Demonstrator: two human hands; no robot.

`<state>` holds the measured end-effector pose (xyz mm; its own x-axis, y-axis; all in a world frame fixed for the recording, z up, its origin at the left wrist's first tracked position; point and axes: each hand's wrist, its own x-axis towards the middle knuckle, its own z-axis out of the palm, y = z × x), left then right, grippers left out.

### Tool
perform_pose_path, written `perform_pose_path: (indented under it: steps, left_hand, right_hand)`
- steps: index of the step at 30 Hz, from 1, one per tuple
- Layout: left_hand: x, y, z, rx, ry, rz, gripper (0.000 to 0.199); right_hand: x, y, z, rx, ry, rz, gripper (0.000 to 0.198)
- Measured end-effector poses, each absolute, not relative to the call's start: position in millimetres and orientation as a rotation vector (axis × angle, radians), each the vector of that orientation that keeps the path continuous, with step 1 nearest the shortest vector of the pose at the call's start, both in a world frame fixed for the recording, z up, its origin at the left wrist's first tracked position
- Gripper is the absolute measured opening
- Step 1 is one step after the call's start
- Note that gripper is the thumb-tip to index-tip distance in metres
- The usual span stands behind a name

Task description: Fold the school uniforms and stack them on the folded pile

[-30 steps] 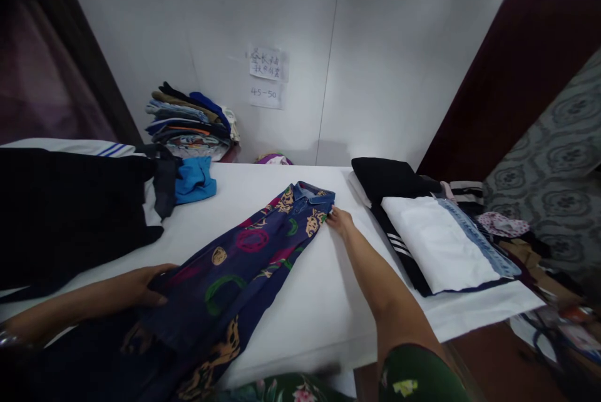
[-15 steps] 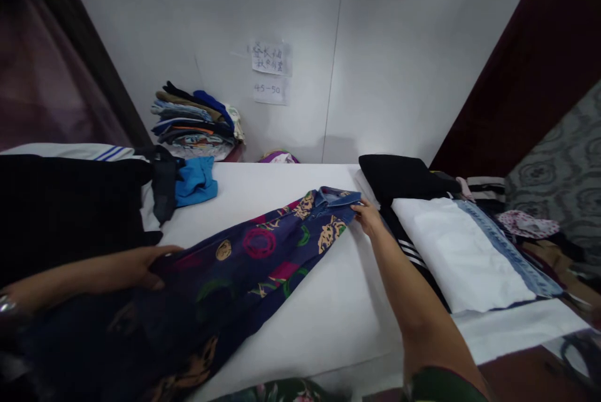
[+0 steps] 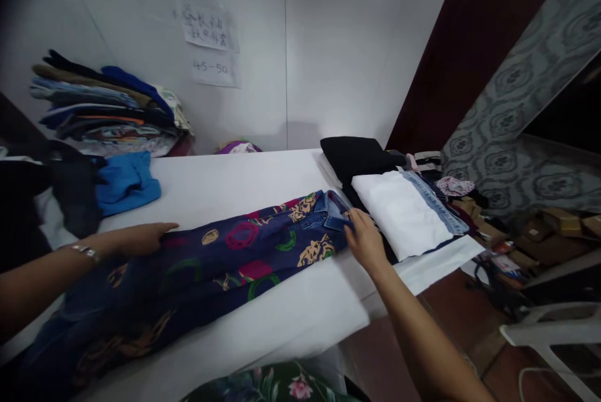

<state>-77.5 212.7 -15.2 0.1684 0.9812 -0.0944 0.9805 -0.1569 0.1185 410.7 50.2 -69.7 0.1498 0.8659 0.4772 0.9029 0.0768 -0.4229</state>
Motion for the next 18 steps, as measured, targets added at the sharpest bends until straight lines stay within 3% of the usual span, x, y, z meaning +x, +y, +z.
perform_pose_path:
  steps: [4,11,18]
  left_hand:
    - [-73,188,-40,2.500,1.637,-0.080,0.065]
    - [-62,136,-102,2.655,1.715,0.013,0.059]
    - [-57,129,-102,2.649,1.745,0.045,0.059]
  right_hand:
    - [355,104,-64,-1.626,-2.040,0.091,0.056]
    - [324,192,-88,-2.071,-2.151,0.304,0.065]
    - [334,199,-107,-2.148,-2.137,0.333,0.067]
